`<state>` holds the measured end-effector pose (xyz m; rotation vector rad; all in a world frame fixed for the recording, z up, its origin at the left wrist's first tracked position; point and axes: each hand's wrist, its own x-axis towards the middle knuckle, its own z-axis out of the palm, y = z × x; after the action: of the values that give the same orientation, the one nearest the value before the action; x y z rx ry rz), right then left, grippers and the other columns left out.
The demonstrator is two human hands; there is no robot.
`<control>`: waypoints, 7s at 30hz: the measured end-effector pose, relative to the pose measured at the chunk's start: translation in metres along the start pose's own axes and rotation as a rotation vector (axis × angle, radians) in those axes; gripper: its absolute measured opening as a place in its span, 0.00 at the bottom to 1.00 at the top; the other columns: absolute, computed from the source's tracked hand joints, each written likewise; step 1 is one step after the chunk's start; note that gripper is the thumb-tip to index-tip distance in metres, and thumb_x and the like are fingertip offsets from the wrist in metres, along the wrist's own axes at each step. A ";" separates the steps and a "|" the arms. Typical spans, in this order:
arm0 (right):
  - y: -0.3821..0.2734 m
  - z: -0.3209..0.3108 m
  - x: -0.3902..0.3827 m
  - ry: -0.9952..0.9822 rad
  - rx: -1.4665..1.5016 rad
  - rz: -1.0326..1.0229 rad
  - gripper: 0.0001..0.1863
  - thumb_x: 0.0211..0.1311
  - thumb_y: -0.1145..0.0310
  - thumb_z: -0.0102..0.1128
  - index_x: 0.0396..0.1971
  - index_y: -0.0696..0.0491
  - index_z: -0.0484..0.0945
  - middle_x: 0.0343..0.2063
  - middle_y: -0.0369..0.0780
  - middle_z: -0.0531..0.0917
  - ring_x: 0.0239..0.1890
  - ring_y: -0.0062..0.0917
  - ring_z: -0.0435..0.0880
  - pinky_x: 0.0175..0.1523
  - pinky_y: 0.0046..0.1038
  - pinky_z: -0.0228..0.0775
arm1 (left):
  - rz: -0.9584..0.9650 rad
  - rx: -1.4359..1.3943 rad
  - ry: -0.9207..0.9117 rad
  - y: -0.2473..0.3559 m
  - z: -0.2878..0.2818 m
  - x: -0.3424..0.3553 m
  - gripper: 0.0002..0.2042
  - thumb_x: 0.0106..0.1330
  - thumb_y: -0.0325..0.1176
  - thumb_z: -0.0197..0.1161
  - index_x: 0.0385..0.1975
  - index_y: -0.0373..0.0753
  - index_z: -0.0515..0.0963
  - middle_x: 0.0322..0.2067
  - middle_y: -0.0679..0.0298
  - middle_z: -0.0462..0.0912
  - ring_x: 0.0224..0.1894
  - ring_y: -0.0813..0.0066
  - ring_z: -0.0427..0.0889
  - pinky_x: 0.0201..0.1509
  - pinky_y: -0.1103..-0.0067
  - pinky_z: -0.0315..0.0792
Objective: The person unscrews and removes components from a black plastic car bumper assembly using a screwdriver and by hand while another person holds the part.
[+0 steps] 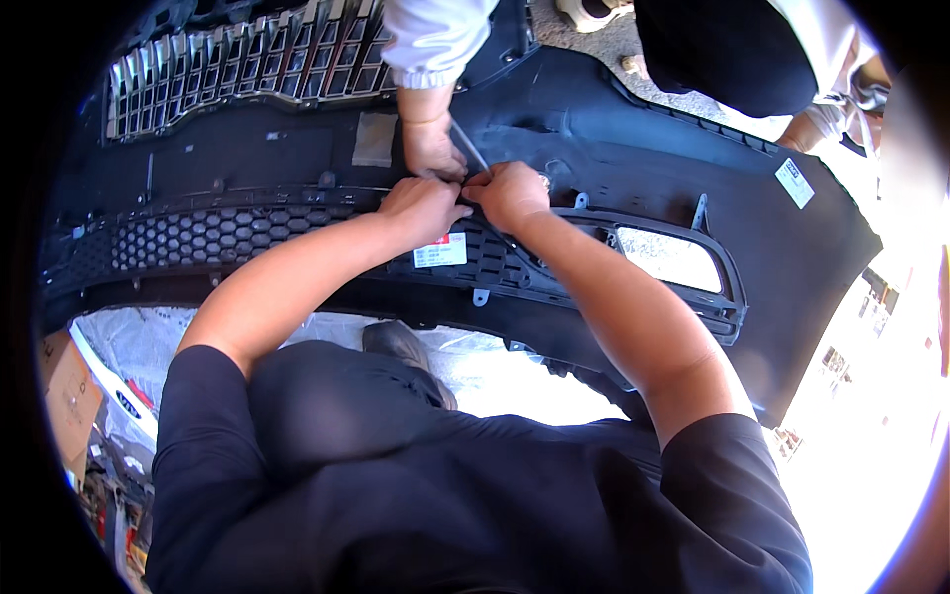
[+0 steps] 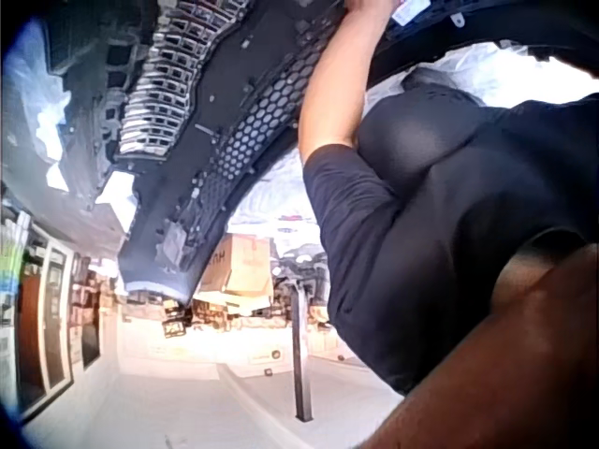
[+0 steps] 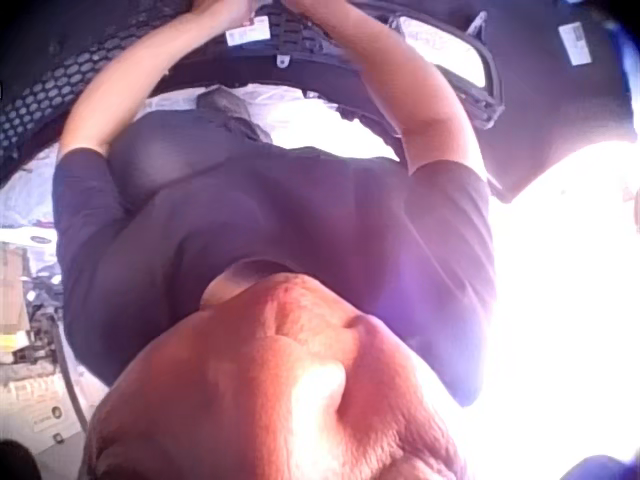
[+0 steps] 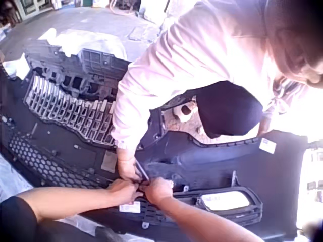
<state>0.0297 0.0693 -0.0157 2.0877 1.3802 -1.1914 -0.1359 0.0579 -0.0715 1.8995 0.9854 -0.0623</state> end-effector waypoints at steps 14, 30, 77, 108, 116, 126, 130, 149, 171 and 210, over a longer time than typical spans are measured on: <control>0.016 0.019 -0.004 0.092 0.091 -0.015 0.15 0.63 0.53 0.69 0.40 0.49 0.91 0.38 0.47 0.90 0.44 0.41 0.89 0.53 0.37 0.80 | 0.048 0.005 0.052 -0.005 0.006 -0.004 0.16 0.68 0.45 0.65 0.36 0.35 0.82 0.32 0.46 0.86 0.40 0.44 0.87 0.46 0.55 0.78; 0.002 0.023 -0.014 0.207 0.057 0.073 0.16 0.64 0.54 0.67 0.40 0.50 0.91 0.39 0.49 0.90 0.45 0.44 0.89 0.53 0.40 0.80 | 0.007 0.011 0.014 0.001 0.002 -0.002 0.16 0.69 0.45 0.66 0.36 0.35 0.87 0.34 0.46 0.87 0.42 0.45 0.87 0.48 0.57 0.80; -0.030 -0.156 -0.180 0.075 -0.573 -0.572 0.13 0.60 0.76 0.64 0.46 0.53 0.85 0.47 0.45 0.84 0.43 0.38 0.88 0.49 0.33 0.83 | 0.005 0.039 -0.053 0.002 -0.002 -0.001 0.19 0.72 0.45 0.62 0.48 0.31 0.81 0.42 0.48 0.87 0.47 0.50 0.87 0.53 0.59 0.79; -0.035 -0.127 -0.162 0.191 -0.423 -0.534 0.14 0.61 0.77 0.66 0.47 0.57 0.87 0.47 0.47 0.82 0.38 0.39 0.90 0.47 0.31 0.85 | 0.007 0.020 -0.046 0.004 -0.004 -0.003 0.19 0.71 0.45 0.63 0.45 0.31 0.82 0.40 0.48 0.88 0.45 0.50 0.88 0.52 0.60 0.80; -0.047 -0.115 -0.170 0.195 -0.624 -0.642 0.08 0.61 0.75 0.66 0.39 0.57 0.86 0.39 0.43 0.83 0.36 0.36 0.90 0.41 0.32 0.85 | 0.008 0.037 -0.063 0.004 -0.005 0.001 0.17 0.71 0.43 0.64 0.44 0.31 0.82 0.39 0.47 0.88 0.45 0.50 0.88 0.52 0.60 0.80; -0.114 -0.100 -0.134 0.304 -0.856 -0.718 0.10 0.65 0.71 0.63 0.42 0.60 0.78 0.40 0.52 0.83 0.37 0.44 0.89 0.40 0.39 0.83 | 0.059 -0.027 0.069 -0.008 0.016 0.007 0.18 0.71 0.43 0.63 0.35 0.31 0.85 0.36 0.46 0.88 0.41 0.49 0.88 0.46 0.58 0.80; -0.110 -0.096 -0.171 0.036 -0.794 -0.684 0.11 0.64 0.73 0.66 0.43 0.58 0.76 0.44 0.49 0.80 0.36 0.42 0.88 0.39 0.36 0.83 | 0.074 -0.034 0.085 -0.016 0.029 0.010 0.18 0.71 0.43 0.64 0.34 0.31 0.86 0.34 0.47 0.88 0.41 0.49 0.88 0.45 0.59 0.80; -0.099 -0.116 -0.171 -0.079 -1.084 -0.565 0.19 0.75 0.60 0.59 0.57 0.53 0.70 0.41 0.46 0.80 0.38 0.38 0.87 0.41 0.36 0.82 | 0.057 0.014 0.011 -0.004 0.007 -0.004 0.18 0.71 0.43 0.63 0.34 0.30 0.85 0.33 0.46 0.88 0.40 0.49 0.89 0.46 0.59 0.80; -0.090 -0.117 -0.165 0.110 -0.943 -0.761 0.17 0.68 0.57 0.67 0.45 0.54 0.77 0.32 0.42 0.80 0.33 0.33 0.87 0.36 0.33 0.81 | 0.004 0.005 -0.007 0.000 0.006 -0.006 0.16 0.71 0.44 0.64 0.37 0.34 0.86 0.37 0.48 0.88 0.44 0.49 0.88 0.50 0.59 0.79; -0.102 -0.128 -0.160 0.100 -1.150 -0.977 0.15 0.77 0.59 0.55 0.47 0.54 0.83 0.40 0.44 0.83 0.43 0.37 0.88 0.45 0.34 0.82 | 0.040 0.015 0.017 -0.001 0.006 -0.005 0.18 0.71 0.45 0.64 0.34 0.32 0.86 0.34 0.48 0.88 0.40 0.51 0.89 0.47 0.60 0.80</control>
<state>-0.0290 0.1124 0.2014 0.6463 2.4109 -0.2635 -0.1373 0.0504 -0.0737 1.9355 0.9606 -0.0302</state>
